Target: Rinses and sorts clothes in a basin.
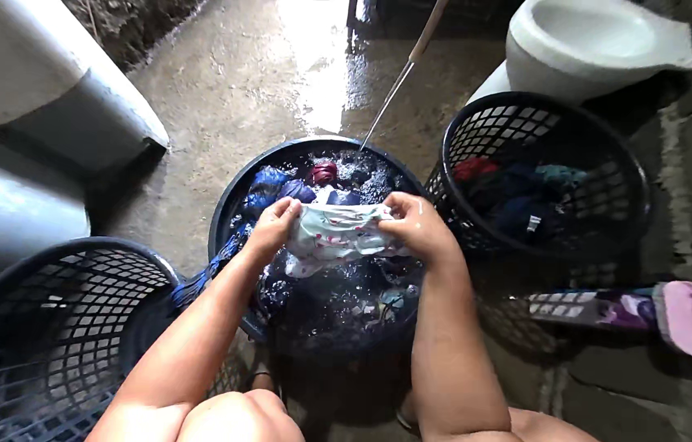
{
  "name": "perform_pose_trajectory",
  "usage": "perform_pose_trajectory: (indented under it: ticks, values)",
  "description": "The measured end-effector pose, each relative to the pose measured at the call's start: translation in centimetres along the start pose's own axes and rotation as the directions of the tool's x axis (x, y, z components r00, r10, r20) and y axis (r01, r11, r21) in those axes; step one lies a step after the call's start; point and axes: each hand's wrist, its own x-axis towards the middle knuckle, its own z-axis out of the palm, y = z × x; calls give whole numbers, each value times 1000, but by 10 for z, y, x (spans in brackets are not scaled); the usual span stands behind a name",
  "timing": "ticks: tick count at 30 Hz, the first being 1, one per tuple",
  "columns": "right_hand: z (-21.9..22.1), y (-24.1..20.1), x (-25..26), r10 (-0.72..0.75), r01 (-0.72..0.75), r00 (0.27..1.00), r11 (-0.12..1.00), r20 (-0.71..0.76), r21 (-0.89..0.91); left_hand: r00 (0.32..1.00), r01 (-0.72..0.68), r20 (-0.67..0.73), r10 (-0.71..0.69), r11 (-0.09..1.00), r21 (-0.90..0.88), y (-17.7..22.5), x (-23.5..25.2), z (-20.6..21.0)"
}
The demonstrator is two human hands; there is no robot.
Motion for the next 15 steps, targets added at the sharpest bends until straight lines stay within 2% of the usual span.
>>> perform_pose_trajectory:
  ticks: [3,6,10,12,13,14,15]
  values:
    - [27,45,21,233,-235,972,962,-27,-143,1000,-2,-21,7,975,220,6,3,-7]
    - [74,62,31,262,-232,959,945,106,-232,978,90,100,-181,809,580,-17,4,1]
    - [125,90,35,328,-245,903,923,276,-297,836,125,201,-510,534,836,-74,-7,24]
    - [126,83,31,452,-285,822,853,346,-437,793,87,214,-570,454,887,-88,-16,27]
    - [123,75,32,485,-277,794,825,366,-493,784,72,223,-580,441,894,-89,-18,27]
    - [117,66,33,458,-251,807,838,373,-485,782,74,239,-575,467,881,-86,-16,26]
    - [111,57,33,361,-213,858,897,365,-387,793,108,258,-552,543,833,-75,-13,23]
